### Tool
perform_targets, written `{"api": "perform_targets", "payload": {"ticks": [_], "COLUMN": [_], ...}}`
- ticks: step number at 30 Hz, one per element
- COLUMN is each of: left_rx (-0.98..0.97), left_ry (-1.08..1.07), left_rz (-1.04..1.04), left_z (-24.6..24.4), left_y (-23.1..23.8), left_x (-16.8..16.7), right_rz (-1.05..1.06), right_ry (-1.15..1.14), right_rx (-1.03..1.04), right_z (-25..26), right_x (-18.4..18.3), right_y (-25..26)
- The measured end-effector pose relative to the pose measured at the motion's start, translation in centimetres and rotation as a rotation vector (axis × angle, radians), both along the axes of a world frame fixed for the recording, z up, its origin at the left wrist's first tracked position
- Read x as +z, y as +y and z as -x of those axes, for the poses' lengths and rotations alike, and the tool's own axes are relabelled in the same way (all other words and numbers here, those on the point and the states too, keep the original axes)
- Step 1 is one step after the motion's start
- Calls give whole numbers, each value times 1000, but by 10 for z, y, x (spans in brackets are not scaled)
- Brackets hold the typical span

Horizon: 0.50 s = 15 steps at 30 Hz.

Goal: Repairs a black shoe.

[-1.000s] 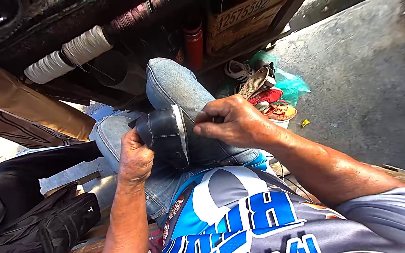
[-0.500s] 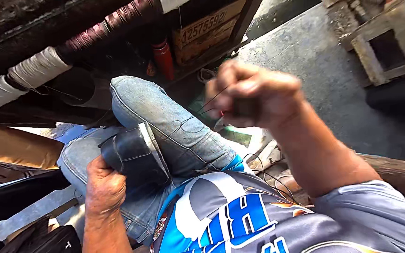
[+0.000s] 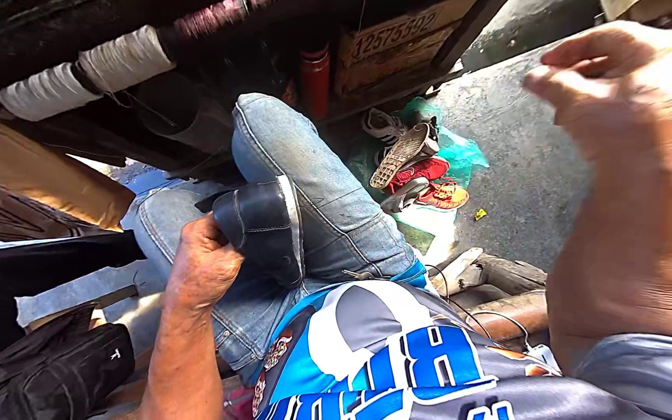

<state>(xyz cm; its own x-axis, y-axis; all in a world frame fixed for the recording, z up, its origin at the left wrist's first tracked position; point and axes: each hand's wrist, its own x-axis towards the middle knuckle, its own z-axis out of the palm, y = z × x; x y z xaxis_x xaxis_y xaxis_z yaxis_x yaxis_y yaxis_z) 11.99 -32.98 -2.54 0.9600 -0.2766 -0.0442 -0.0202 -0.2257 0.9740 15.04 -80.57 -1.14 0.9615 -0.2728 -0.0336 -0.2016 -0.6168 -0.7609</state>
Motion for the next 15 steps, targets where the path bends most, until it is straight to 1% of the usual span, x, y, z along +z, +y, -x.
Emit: {"api": "perform_targets", "payload": {"ticks": [1, 2, 4, 5, 6, 8, 10, 12, 13, 14, 15], "left_rx": [-5, -5, -7, -13, -13, 1, 34, 122, 217, 316, 383], "left_ry": [-4, -14, -30, -34, -40, -104, -213, -230, -197, -182, -178], "left_rz": [-26, -65, -156, -179, -199, -305, -544, -733, -782, -784, -751], "left_z": [-1, -2, -2, -3, -2, 0, -2, -11, -15, -19, -20], "left_y": [-2, -4, -9, -11, -14, -13, 5, 51, 81, 108, 123], "left_x": [1, 2, 5, 7, 8, 9, 11, 14, 13, 8, 4], "right_rz": [37, -8, -190, -240, -248, -136, -74, -79, -90, -95, -99], "right_ry": [1, -35, -73, -93, -104, -163, -194, -192, -182, -169, -163], "right_rx": [69, 164, 420, 534, 632, 781, 825, 818, 812, 807, 800], "right_z": [-1, -3, 1, 2, 4, 3, -2, -2, -1, -1, -2], "right_x": [-1, 0, 2, 2, 2, -2, -7, -8, -8, -8, -8], "right_y": [21, 48, 112, 147, 178, 220, 234, 235, 233, 232, 232]}}
